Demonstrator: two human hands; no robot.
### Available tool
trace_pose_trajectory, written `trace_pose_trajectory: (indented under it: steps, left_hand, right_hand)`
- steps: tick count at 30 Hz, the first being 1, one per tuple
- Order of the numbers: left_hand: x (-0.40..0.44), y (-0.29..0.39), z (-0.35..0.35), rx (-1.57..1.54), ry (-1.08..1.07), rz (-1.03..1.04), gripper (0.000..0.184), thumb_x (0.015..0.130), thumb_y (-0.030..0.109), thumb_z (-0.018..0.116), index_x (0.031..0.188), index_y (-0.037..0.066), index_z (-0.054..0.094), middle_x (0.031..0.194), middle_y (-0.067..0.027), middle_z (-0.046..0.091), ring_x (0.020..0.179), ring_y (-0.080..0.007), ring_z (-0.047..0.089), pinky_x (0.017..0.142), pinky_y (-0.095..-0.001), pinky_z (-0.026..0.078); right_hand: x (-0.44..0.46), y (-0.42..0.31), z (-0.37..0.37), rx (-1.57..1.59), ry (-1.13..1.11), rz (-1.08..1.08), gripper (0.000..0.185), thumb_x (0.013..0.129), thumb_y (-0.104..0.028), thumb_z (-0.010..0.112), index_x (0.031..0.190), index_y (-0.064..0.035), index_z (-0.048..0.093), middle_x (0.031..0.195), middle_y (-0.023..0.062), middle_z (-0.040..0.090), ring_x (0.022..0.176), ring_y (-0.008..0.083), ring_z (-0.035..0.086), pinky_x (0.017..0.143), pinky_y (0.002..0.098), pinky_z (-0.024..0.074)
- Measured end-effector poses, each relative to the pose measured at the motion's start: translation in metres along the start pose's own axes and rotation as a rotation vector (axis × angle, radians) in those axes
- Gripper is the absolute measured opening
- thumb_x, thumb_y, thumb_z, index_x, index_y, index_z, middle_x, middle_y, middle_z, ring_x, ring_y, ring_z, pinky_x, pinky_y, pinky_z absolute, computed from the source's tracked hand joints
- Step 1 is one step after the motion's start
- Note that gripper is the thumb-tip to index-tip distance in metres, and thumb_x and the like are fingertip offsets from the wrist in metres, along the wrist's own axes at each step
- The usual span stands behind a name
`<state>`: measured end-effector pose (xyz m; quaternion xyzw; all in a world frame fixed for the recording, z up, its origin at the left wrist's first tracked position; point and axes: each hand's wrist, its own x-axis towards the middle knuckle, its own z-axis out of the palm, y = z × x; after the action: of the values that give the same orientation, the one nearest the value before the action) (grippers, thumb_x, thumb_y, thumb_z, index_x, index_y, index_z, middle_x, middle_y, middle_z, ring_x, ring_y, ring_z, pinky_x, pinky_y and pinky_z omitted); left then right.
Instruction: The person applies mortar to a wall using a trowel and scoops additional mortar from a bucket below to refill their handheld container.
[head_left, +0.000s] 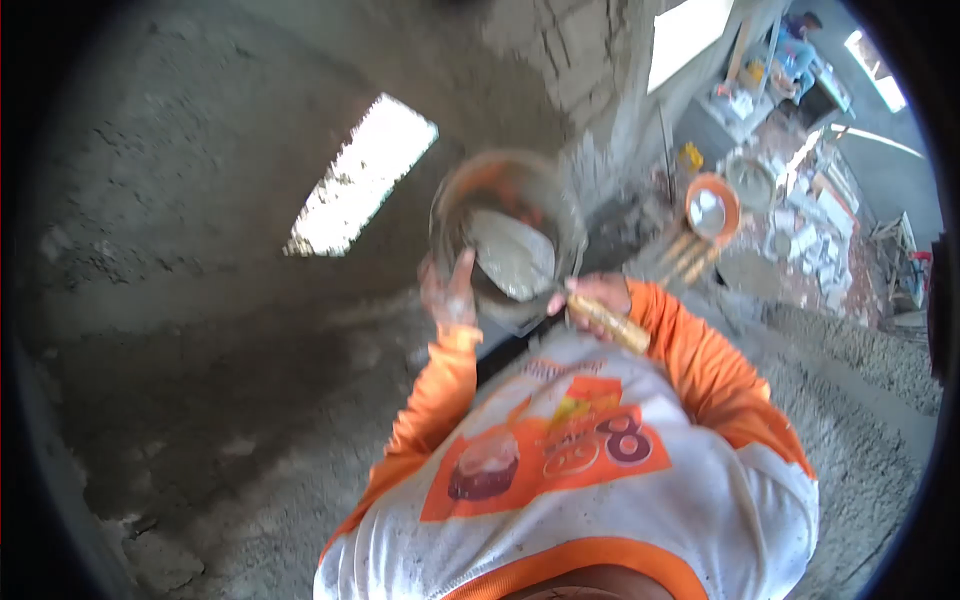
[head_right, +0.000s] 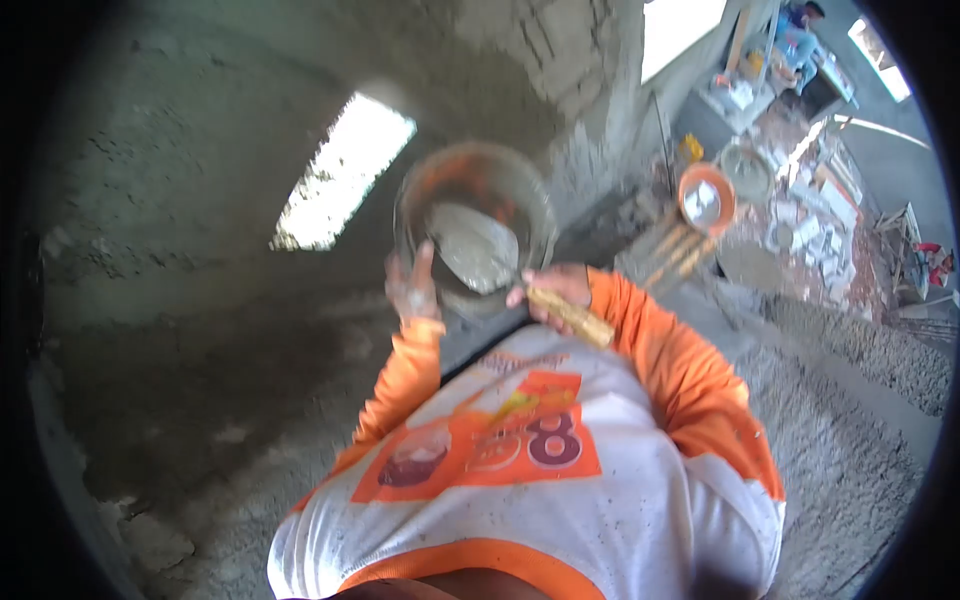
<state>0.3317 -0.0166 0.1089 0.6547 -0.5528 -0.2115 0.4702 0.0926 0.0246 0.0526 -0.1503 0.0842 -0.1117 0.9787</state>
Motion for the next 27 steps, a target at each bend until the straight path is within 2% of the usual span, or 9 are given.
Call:
trace_pose_trajectory:
  steps: [5, 9, 13, 19, 20, 21, 22, 23, 27]
  left_hand:
    - [-0.011, -0.051, -0.014, -0.212, 0.022, -0.507, 0.043, 0.068, 0.031, 0.069, 0.092, -0.003, 0.060, 0.085, -0.0137, 0.061, 0.078, -0.0215, 0.055, 0.071, -0.0328, 0.043]
    - [-0.034, -0.173, -0.054, 0.436, 0.043, -0.804, 0.050, 0.066, 0.033, 0.068, 0.097, -0.005, 0.058, 0.088, -0.0118, 0.060, 0.074, -0.0211, 0.055, 0.073, -0.0331, 0.043]
    - [-0.068, -0.118, -0.102, 0.447, 0.157, -1.130, 0.054, 0.069, 0.033, 0.066, 0.102, -0.008, 0.053, 0.095, -0.0159, 0.059, 0.082, -0.0241, 0.057, 0.074, -0.0322, 0.044]
    - [-0.114, -0.146, -0.162, 0.682, 0.234, -1.207, 0.050, 0.067, 0.037, 0.065, 0.092, -0.006, 0.059, 0.087, -0.0153, 0.060, 0.071, -0.0242, 0.057, 0.066, -0.0352, 0.045]
    - [-0.123, -0.171, -0.171, 0.752, 0.285, -1.231, 0.049, 0.067, 0.038, 0.065, 0.090, -0.006, 0.059, 0.085, -0.0152, 0.061, 0.069, -0.0242, 0.057, 0.065, -0.0356, 0.045]
    - [-0.134, -0.188, -0.176, 0.776, 0.306, -1.252, 0.050, 0.067, 0.039, 0.065, 0.090, -0.005, 0.059, 0.086, -0.0145, 0.060, 0.069, -0.0241, 0.056, 0.065, -0.0354, 0.045]
    - [-0.145, -0.209, -0.180, 0.734, 0.318, -1.276, 0.052, 0.067, 0.041, 0.065, 0.091, -0.005, 0.059, 0.086, -0.0138, 0.060, 0.069, -0.0239, 0.056, 0.065, -0.0352, 0.046]
    - [-0.157, -0.237, -0.188, 0.652, 0.336, -1.288, 0.053, 0.067, 0.043, 0.065, 0.091, -0.004, 0.059, 0.086, -0.0131, 0.060, 0.069, -0.0238, 0.056, 0.065, -0.0350, 0.046]
    - [-0.185, -0.343, -0.184, 0.164, 0.355, -1.391, 0.049, 0.068, 0.036, 0.065, 0.094, -0.005, 0.058, 0.088, -0.0117, 0.060, 0.070, -0.0222, 0.055, 0.066, -0.0353, 0.046]
  right_hand:
    - [0.004, -0.036, -0.041, 0.150, -0.006, -0.183, 0.047, 0.084, -0.047, 0.039, 0.113, -0.0087, 0.043, 0.065, 0.0047, 0.050, 0.048, 0.0150, 0.049, 0.042, 0.0300, 0.0417]
    - [-0.018, -0.108, -0.011, 0.038, 0.112, -0.752, 0.047, 0.082, -0.041, 0.042, 0.113, -0.0061, 0.041, 0.064, 0.0057, 0.049, 0.046, 0.0165, 0.049, 0.040, 0.0300, 0.0428]
    - [-0.048, -0.157, 0.082, -0.396, 0.727, -1.638, 0.039, 0.083, -0.026, 0.045, 0.112, -0.0008, 0.038, 0.062, 0.0057, 0.048, 0.044, 0.0163, 0.049, 0.040, 0.0294, 0.0436]
    - [-0.003, -0.236, 0.089, -0.114, 1.297, -2.277, 0.036, 0.083, -0.023, 0.046, 0.111, -0.0018, 0.039, 0.068, 0.0093, 0.054, 0.055, 0.0199, 0.056, 0.049, 0.0295, 0.0465]
    - [0.032, -0.271, 0.020, -0.583, 1.881, -1.811, 0.035, 0.082, -0.021, 0.047, 0.112, -0.0030, 0.041, 0.079, 0.0125, 0.055, 0.067, 0.0246, 0.056, 0.057, 0.0350, 0.0467]
    - [0.043, -0.263, -0.012, -0.972, 1.960, -1.387, 0.036, 0.081, -0.020, 0.047, 0.112, -0.0032, 0.040, 0.085, 0.0157, 0.056, 0.074, 0.0297, 0.056, 0.062, 0.0381, 0.0466]
    - [0.054, -0.255, -0.044, -1.378, 1.940, -1.015, 0.037, 0.080, -0.019, 0.048, 0.113, -0.0034, 0.040, 0.091, 0.0190, 0.057, 0.080, 0.0349, 0.056, 0.068, 0.0411, 0.0466]
    - [0.057, -0.197, -0.037, -1.608, 1.540, -0.875, 0.040, 0.080, -0.020, 0.047, 0.114, -0.0026, 0.038, 0.092, 0.0223, 0.057, 0.080, 0.0404, 0.056, 0.071, 0.0419, 0.0462]
    - [0.021, -0.033, -0.064, -1.509, 1.512, -0.291, 0.041, 0.072, -0.029, 0.056, 0.103, -0.0045, 0.046, 0.075, 0.0224, 0.058, 0.072, 0.0425, 0.054, 0.063, 0.0466, 0.0446]
